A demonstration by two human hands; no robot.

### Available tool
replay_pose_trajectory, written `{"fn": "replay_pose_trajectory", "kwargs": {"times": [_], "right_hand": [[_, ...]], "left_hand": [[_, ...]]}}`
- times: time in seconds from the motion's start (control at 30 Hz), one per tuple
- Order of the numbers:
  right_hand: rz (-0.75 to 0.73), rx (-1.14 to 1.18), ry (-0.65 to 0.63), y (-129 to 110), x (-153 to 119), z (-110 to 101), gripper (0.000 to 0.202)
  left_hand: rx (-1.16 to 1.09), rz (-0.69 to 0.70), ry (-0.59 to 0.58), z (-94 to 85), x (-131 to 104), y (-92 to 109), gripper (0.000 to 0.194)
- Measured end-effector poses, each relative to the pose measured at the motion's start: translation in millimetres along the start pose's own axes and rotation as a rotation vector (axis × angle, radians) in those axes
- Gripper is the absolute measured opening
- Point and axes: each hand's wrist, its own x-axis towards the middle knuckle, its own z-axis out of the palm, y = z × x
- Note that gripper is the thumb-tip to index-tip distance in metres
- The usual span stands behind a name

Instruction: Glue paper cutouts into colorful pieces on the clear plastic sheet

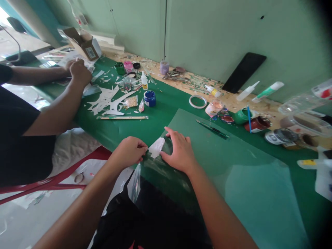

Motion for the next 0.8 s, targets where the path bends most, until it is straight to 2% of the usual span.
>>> {"fn": "replay_pose_trajectory", "kwargs": {"times": [0.37,0.6,0.8], "right_hand": [[-0.015,-0.005,0.006,0,0,0,0.078],[-0.021,-0.005,0.017,1,-1,1,0.078],[-0.019,-0.004,0.016,1,-1,1,0.078]], "left_hand": [[-0.17,-0.047,-0.09,-4.3,4,7,0.023],[-0.186,-0.069,-0.132,-11.4,3,15,0.024],[-0.241,-0.099,-0.198,-13.9,6,11,0.022]]}}
